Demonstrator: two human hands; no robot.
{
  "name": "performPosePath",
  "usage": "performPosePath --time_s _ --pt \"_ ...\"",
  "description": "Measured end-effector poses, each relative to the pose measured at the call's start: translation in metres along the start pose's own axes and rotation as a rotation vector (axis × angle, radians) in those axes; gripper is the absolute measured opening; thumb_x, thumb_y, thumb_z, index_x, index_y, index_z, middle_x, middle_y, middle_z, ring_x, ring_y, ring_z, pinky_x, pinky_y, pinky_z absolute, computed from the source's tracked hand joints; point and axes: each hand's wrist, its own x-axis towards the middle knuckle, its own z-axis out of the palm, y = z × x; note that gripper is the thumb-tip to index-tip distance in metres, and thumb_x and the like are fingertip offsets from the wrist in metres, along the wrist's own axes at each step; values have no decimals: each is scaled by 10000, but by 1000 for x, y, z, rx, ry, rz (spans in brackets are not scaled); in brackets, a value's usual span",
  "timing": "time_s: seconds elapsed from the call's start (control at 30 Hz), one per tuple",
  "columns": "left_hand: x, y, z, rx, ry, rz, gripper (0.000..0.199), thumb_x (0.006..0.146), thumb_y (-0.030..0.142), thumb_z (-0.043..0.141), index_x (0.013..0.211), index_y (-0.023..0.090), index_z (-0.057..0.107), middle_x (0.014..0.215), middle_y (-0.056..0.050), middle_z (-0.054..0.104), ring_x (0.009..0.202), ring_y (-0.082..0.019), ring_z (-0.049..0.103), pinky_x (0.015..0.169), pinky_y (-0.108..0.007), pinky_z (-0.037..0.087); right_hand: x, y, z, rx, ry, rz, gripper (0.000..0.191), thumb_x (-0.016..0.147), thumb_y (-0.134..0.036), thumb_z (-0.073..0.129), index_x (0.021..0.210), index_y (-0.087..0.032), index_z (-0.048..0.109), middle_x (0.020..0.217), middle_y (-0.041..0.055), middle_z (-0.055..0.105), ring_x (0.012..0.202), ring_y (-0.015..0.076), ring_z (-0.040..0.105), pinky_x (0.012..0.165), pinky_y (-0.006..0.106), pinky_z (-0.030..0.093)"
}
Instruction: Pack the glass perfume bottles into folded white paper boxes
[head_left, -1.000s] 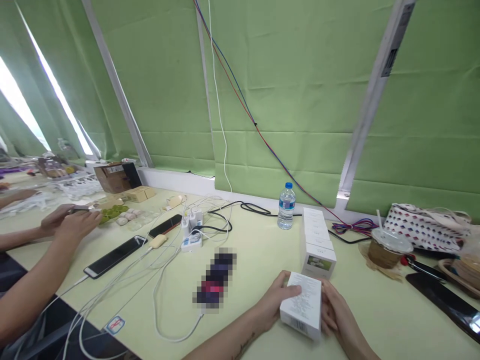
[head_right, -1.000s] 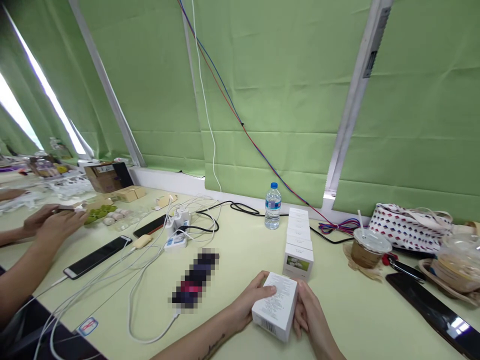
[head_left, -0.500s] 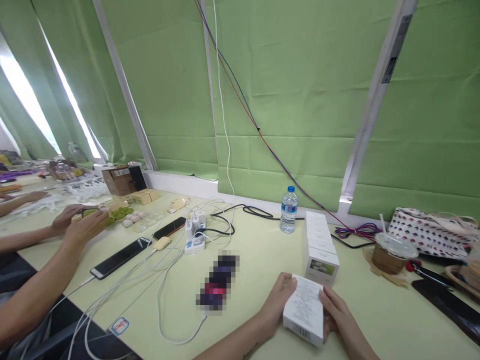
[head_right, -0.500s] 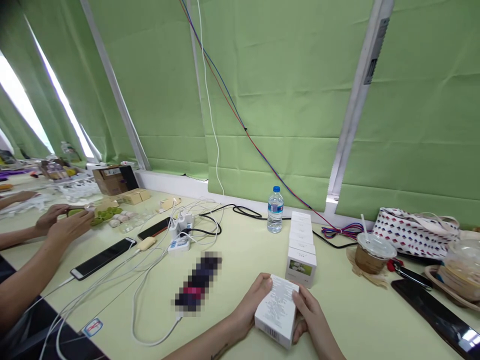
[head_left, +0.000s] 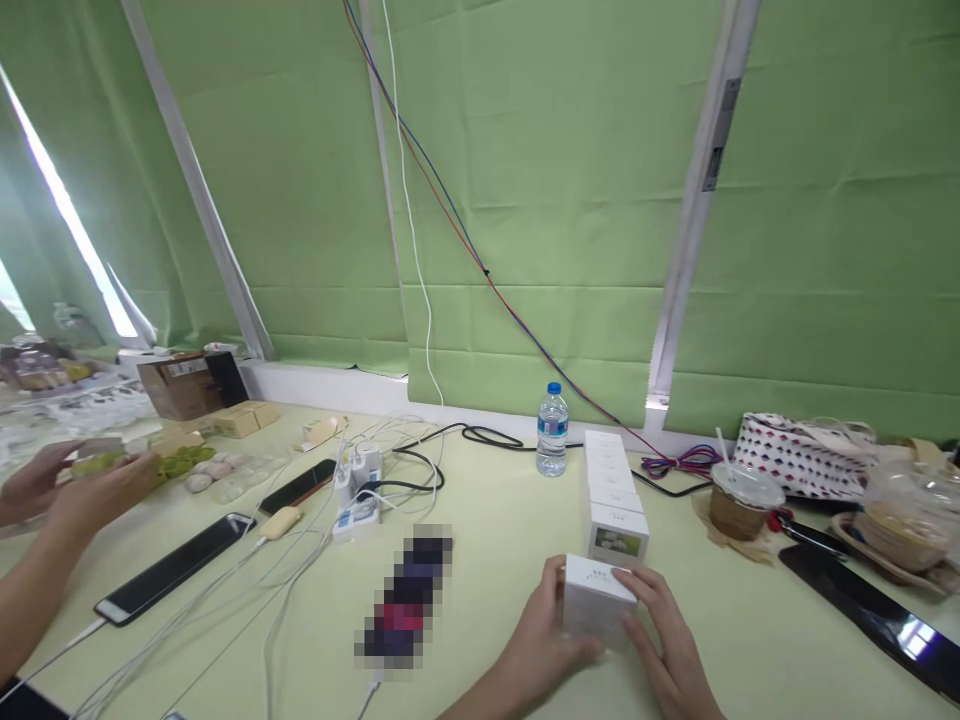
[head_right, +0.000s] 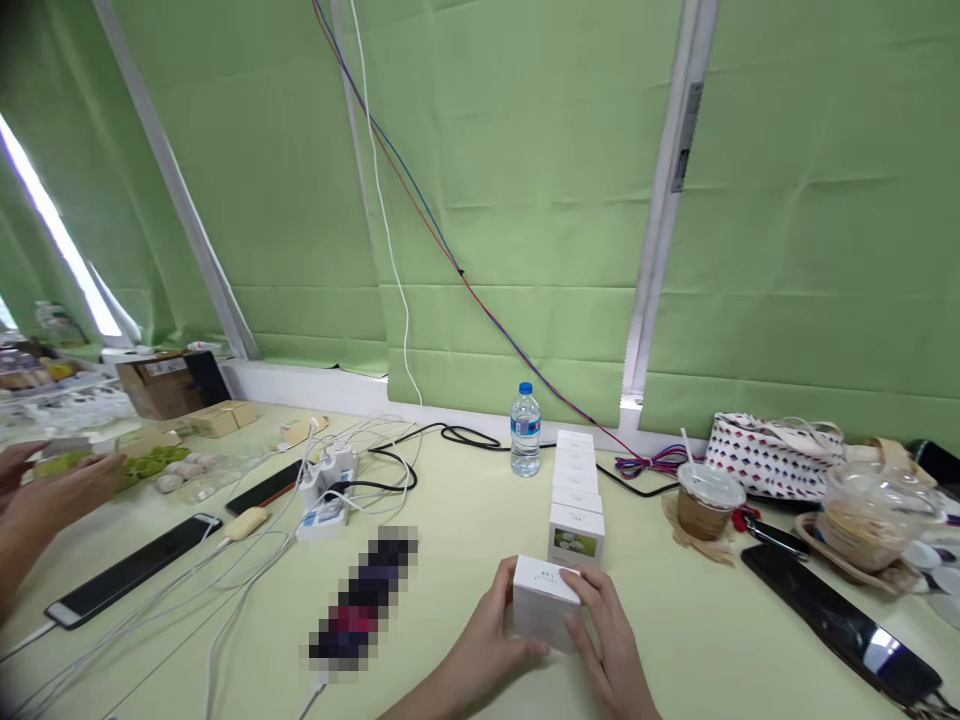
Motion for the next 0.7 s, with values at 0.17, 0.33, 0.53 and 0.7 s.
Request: performPosePath --time_s 0.17,0.33,0.53,0.7 --pt "1 -16 -3 184 4 10 738 564 -22 676 1234 233 501 1227 -56 573 1185 -295 456 1011 -418 334 2 6 -3 -71 55 -63 346 933 -411 447 1237 -248 481 1191 115 524 1076 280 515 828 389 475" --pt "1 -16 -6 214 8 -4 690 614 -29 553 1245 246 498 1234 -37 578 1165 -258 480 998 -380 351 -2 12 2 -135 -65 -80 316 933 -350 462 1240 -290 507 1219 85 536 1136 266 536 930 383 465" --pt "2 -5 -2 240 25 37 416 723 125 615 1125 217 556 1116 -45 645 1035 -265 557 889 -358 418 2 16 1 -99 -148 27 428 920 -316 490 1333 -280 384 1290 76 577 1148 237 583 934 335 501" --pt "0 3 1 219 -10 113 316 854 369 572 1116 194 547 1098 -83 656 991 -261 588 848 -345 440 0 20 0 -102 -76 -67 392 920 -329 478 1303 -266 429 1253 96 605 1114 256 610 893 354 529"
